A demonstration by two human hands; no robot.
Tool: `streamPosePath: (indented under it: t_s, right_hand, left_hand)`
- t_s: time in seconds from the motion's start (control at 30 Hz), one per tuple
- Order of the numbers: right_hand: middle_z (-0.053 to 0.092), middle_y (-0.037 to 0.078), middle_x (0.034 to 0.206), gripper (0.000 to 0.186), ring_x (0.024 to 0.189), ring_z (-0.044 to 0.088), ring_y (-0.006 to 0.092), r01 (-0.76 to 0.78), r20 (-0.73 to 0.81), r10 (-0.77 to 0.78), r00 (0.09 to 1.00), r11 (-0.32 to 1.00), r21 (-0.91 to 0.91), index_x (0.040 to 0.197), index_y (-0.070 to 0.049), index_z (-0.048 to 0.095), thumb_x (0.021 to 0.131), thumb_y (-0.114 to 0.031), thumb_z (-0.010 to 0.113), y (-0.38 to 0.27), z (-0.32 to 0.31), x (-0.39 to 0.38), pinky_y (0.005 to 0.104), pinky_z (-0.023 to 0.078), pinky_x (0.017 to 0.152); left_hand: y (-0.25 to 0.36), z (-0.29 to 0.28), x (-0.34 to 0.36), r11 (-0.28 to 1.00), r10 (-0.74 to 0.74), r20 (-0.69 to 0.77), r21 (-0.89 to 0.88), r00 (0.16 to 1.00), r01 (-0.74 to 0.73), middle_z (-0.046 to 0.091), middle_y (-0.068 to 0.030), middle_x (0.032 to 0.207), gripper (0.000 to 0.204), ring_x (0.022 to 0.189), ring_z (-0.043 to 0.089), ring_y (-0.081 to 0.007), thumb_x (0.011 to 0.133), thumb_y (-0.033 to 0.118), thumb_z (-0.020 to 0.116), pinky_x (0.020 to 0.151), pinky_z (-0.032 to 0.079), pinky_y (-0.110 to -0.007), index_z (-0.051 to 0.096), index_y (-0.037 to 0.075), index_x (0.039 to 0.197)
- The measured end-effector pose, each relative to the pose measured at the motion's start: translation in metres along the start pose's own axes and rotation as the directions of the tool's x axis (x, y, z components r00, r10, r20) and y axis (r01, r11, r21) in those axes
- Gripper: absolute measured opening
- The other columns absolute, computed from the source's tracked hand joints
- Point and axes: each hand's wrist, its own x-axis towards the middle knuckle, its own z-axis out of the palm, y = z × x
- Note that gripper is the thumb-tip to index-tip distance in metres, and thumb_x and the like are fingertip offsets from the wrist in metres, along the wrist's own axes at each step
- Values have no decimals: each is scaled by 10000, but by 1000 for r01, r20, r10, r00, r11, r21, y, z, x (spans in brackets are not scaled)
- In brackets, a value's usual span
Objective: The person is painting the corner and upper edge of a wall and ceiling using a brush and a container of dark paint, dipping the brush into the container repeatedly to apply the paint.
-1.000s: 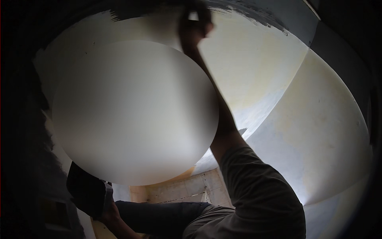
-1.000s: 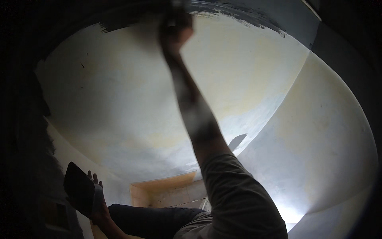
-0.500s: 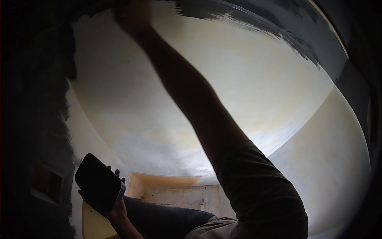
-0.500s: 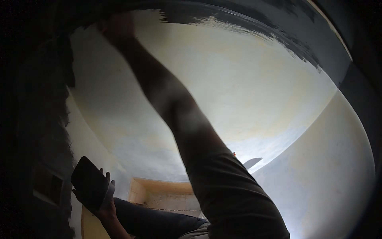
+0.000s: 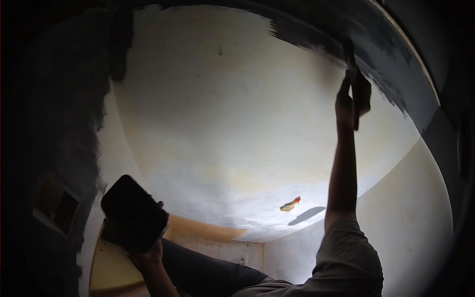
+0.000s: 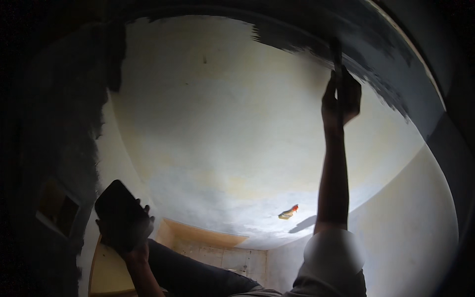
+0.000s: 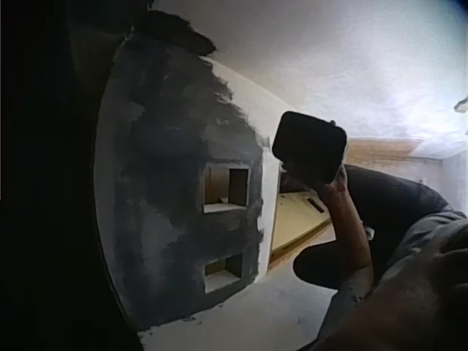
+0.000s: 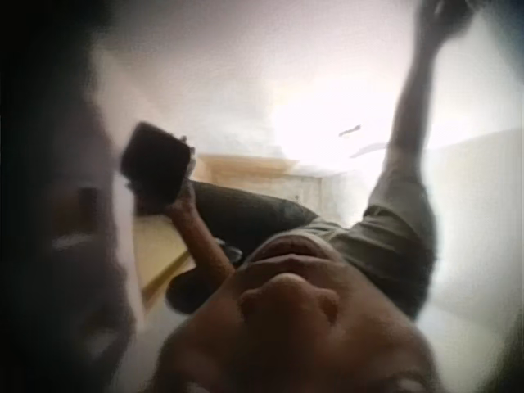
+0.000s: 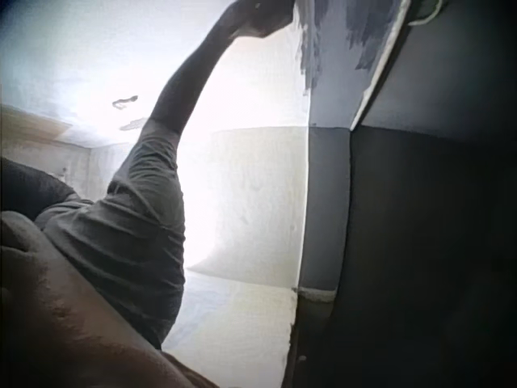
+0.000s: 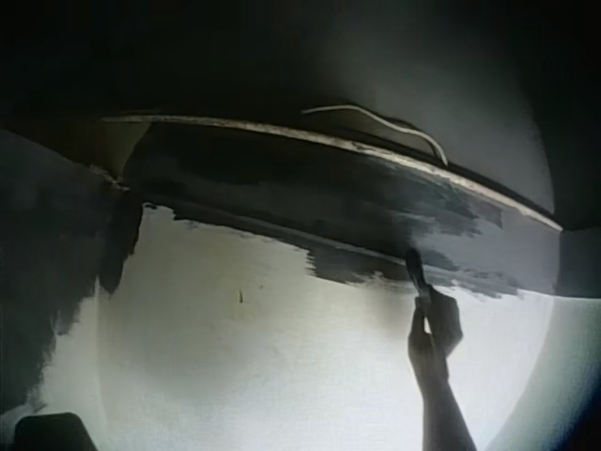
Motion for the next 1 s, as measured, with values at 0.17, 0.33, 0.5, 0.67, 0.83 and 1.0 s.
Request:
streamPosePath:
  t_s: [0.17,0.33,0.5,0.67,0.83,1.0]
  right_hand:
    - [762,136,1087,220,965,749,224,-159,171,80,982,838,521,1093,31,738,890,-38,790,-70,38,8,294,593,841]
    - [763,110,1099,275,1010,729,197,-241,144,224,964,507,828,1096,-24,752,847,-98,843,-234,135,35,308,577,910]
    - [758,139,954,173,853,746,315,-369,260,325,909,340,865,1012,-60,737,910,-197,705,-371,216,101,395,593,743]
    - [719,219,857,236,827,709,422,-652,495,440,749,360,668,956,-48,700,871,-267,723,-445,270,113,505,576,732]
    - [711,248,869,316,835,713,415,-714,490,543,682,350,607,933,-22,701,928,-337,668,-388,269,89,508,556,713]
    - [709,246,825,389,804,733,362,-703,463,548,696,650,287,908,12,714,960,-364,630,-256,231,40,433,555,639]
  left_hand:
    - [-18,-30,4,743,299,57,613,953,-270,613,-174,1359,680,1300,562,-327,1077,561,352,1114,475,-486,431,30,1494]
    - [-17,7,-12,924,-110,34,-364,993,115,568,-142,1416,602,1263,603,-318,1055,491,493,1006,582,-467,425,104,1510]
    - [-21,-7,-38,981,-40,-37,-192,999,32,523,-134,1457,604,1278,587,-292,1046,452,536,992,585,-446,401,98,1516]
    - [0,-3,-42,933,-99,20,-346,995,100,565,-117,1425,615,1215,639,-290,1031,491,549,944,607,-475,427,120,1507]
    - [10,-2,-38,900,-151,-87,-425,985,100,650,-90,1341,616,1126,700,-305,1017,577,515,898,627,-507,507,146,1458]
    - [4,-10,-36,879,-199,-133,-462,971,117,622,-194,1372,849,1071,691,-472,961,726,464,939,585,-606,425,95,1526]
